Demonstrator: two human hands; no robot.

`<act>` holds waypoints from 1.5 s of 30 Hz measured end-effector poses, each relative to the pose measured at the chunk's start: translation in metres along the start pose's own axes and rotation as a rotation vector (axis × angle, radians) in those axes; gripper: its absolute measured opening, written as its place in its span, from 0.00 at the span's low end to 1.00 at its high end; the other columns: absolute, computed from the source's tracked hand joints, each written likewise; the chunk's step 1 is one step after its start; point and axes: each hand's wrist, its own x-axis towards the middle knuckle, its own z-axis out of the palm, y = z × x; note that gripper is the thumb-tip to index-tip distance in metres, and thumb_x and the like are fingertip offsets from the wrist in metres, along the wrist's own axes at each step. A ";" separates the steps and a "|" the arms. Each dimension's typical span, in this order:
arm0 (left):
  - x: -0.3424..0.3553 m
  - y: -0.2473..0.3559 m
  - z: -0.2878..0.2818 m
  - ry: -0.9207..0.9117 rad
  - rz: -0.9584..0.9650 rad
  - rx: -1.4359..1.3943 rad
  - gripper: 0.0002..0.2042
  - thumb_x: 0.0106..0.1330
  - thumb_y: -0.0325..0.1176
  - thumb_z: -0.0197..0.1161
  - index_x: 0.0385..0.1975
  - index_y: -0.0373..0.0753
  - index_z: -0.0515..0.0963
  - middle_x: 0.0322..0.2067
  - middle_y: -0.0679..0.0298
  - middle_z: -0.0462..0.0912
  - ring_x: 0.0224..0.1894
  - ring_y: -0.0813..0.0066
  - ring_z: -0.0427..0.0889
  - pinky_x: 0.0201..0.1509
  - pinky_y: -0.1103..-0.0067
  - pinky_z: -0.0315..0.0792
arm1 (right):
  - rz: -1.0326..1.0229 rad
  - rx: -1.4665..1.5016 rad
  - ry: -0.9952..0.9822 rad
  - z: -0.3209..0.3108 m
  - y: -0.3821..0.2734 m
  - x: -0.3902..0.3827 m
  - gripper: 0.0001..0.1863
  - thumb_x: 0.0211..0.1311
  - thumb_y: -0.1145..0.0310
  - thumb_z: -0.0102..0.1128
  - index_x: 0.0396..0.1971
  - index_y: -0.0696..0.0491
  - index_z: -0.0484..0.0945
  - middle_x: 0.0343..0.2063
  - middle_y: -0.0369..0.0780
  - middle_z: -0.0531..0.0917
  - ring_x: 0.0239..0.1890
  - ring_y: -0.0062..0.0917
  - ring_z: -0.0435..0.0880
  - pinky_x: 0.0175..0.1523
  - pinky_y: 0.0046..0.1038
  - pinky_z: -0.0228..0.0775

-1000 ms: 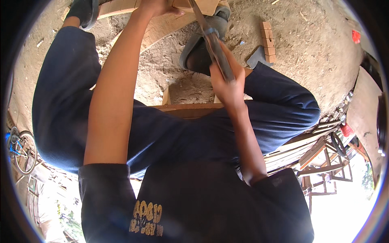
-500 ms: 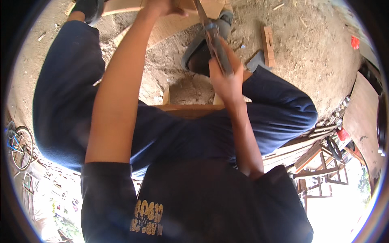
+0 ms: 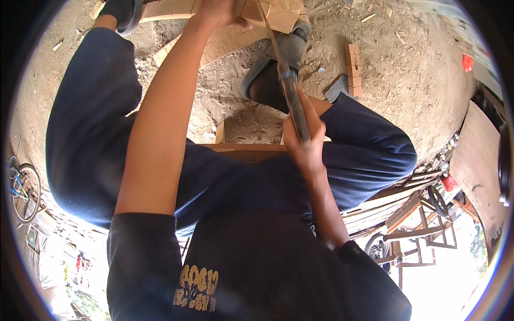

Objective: The person sits on the ground and uses a large knife to carve and shape a small wooden block. They repeatedly strike and scrape the wood, adjusting its position between cuts. The carved pieces accumulate on the ground nearby.

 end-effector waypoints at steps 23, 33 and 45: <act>-0.005 0.007 -0.021 -0.095 -0.016 0.071 0.59 0.40 0.64 0.81 0.72 0.39 0.61 0.71 0.46 0.62 0.74 0.42 0.57 0.76 0.49 0.50 | 0.005 -0.036 -0.047 0.007 -0.004 0.023 0.33 0.57 0.79 0.59 0.66 0.59 0.70 0.34 0.56 0.85 0.35 0.49 0.88 0.39 0.39 0.80; 0.007 0.006 -0.026 -0.170 -0.012 0.042 0.61 0.41 0.64 0.80 0.71 0.31 0.59 0.71 0.42 0.61 0.75 0.39 0.55 0.76 0.48 0.51 | 0.044 -0.033 -0.048 0.000 0.007 -0.012 0.36 0.56 0.83 0.58 0.69 0.62 0.67 0.27 0.47 0.83 0.23 0.29 0.84 0.33 0.26 0.76; -0.005 0.021 -0.036 -0.093 0.057 0.164 0.59 0.42 0.65 0.80 0.71 0.34 0.61 0.68 0.43 0.66 0.72 0.41 0.60 0.75 0.48 0.53 | 0.077 0.001 -0.057 -0.006 -0.003 0.015 0.31 0.59 0.82 0.59 0.66 0.63 0.71 0.32 0.52 0.85 0.32 0.24 0.87 0.38 0.25 0.77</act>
